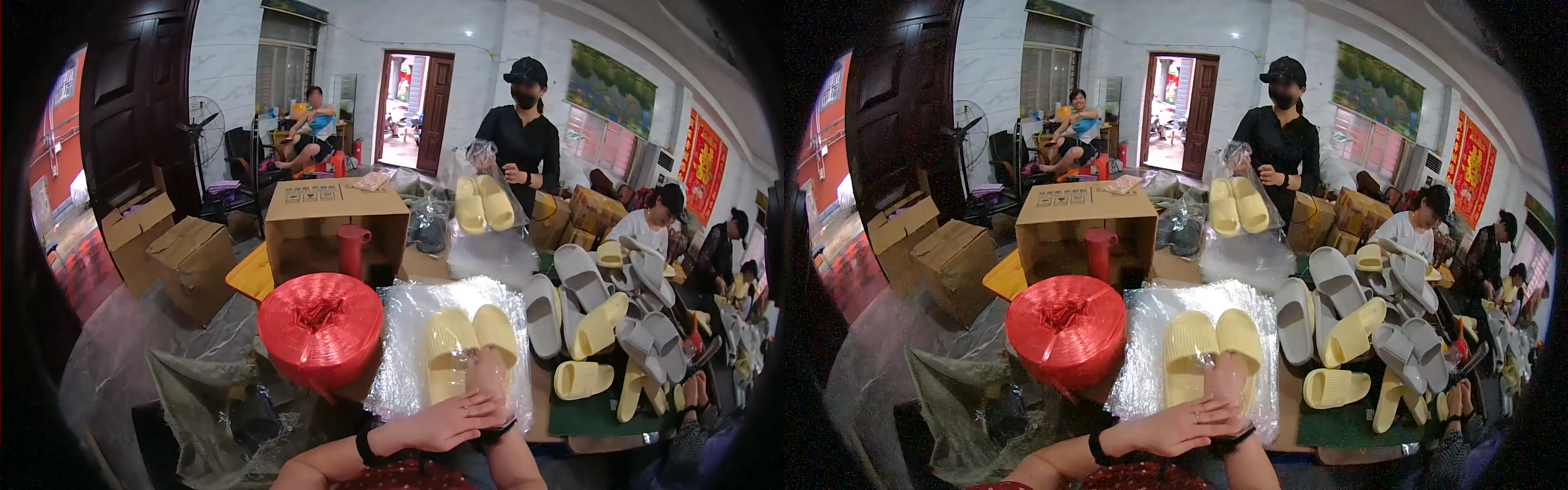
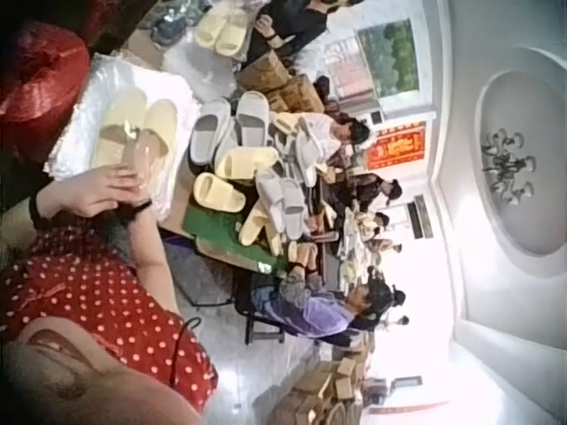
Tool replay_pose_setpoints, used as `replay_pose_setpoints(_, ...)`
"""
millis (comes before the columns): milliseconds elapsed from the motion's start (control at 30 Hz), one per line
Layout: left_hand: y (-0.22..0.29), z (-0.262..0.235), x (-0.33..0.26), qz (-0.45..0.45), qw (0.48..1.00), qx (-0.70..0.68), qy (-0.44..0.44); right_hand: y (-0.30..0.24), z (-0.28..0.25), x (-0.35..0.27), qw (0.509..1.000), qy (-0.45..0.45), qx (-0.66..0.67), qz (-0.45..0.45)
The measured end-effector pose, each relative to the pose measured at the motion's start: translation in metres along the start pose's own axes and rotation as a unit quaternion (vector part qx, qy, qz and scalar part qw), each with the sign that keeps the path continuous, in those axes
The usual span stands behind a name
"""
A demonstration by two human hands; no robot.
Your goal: The recorder is shown packing various pairs of slides/sandals into plastic bags at a workstation.
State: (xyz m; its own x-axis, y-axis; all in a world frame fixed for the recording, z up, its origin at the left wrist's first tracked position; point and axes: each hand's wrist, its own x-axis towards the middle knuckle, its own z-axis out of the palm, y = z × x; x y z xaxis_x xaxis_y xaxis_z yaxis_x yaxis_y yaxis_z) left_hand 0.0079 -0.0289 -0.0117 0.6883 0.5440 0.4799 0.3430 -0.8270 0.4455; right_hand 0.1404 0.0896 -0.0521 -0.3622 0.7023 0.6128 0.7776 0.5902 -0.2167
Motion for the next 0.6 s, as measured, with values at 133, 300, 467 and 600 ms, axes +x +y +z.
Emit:
replay_pose_setpoints(133, 0.006, -0.027, -0.005, 0.002, 1.000, 0.003, -0.010, 0.018, 0.044, 0.050, 0.989, -0.066, 0.003, 0.133)
replay_pose_setpoints(300, 0.008, -0.062, -0.025, -0.047, 0.999, -0.012, 0.011, -0.021, 0.023, 0.073, 0.959, -0.136, 0.109, 0.225)
replay_pose_setpoints(467, -0.003, -0.063, -0.042, -0.065, 0.996, -0.035, 0.054, -0.024, 0.022, 0.008, 0.971, -0.034, 0.223, 0.084)
replay_pose_setpoints(600, -0.011, -0.059, -0.056, -0.064, 0.982, -0.123, 0.125, -0.056, -0.106, -0.015, 0.845, -0.319, 0.383, -0.192)
